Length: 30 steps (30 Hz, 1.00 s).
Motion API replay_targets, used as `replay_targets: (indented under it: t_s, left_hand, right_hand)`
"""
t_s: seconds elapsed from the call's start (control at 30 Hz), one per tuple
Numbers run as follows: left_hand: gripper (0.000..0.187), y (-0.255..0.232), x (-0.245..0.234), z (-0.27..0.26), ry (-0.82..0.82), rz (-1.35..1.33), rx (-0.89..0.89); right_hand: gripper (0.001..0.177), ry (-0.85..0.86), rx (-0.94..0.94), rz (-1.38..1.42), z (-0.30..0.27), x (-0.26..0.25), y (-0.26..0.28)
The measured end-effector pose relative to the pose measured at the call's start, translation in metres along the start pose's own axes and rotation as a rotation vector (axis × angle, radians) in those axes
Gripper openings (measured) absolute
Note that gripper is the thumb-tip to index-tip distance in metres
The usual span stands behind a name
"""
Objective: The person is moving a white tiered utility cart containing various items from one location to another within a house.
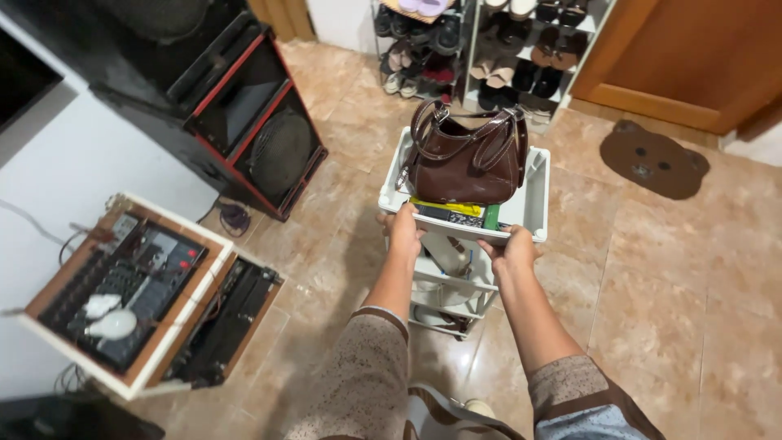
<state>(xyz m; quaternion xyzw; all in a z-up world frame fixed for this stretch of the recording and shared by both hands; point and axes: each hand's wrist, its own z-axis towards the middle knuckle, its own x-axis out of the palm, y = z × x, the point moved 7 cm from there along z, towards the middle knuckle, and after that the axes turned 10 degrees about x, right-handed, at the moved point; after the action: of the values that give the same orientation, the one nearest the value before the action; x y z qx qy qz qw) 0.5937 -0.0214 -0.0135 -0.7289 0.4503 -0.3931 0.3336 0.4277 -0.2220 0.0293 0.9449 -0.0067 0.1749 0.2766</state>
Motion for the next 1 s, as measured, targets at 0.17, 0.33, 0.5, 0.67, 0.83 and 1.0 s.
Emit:
replay_targets:
  t_s: [0.17, 0.33, 0.5, 0.67, 0.83, 1.0]
  left_hand:
    - [0.105, -0.003, 0.017, 0.019, 0.093, -0.010, -0.034]
    - [0.099, 0.001, 0.023, 0.024, 0.142, -0.016, -0.027]
    - [0.107, -0.005, 0.012, 0.009, 0.131, -0.028, -0.048]
    - [0.087, -0.004, -0.009, 0.003, 0.129, 0.062, -0.011]
    - [0.069, 0.002, -0.035, 0.001, 0.105, 0.088, -0.019]
    - [0.064, 0.009, -0.043, 0.007, 0.171, -0.010, 0.036]
  right_hand:
    - [0.056, -0.017, -0.076, 0.073, 0.027, -0.001, -0.008]
    - [0.056, -0.029, -0.117, 0.060, 0.022, -0.002, -0.009]
    - [0.054, -0.011, -0.111, 0.030, 0.023, -0.011, -0.014]
    - [0.059, -0.010, -0.101, 0.018, 0.009, -0.024, -0.028]
    - [0.063, 0.050, -0.084, 0.021, 0.002, -0.030, -0.043]
    - [0.065, 0.065, -0.118, 0.039, 0.002, -0.042, -0.055]
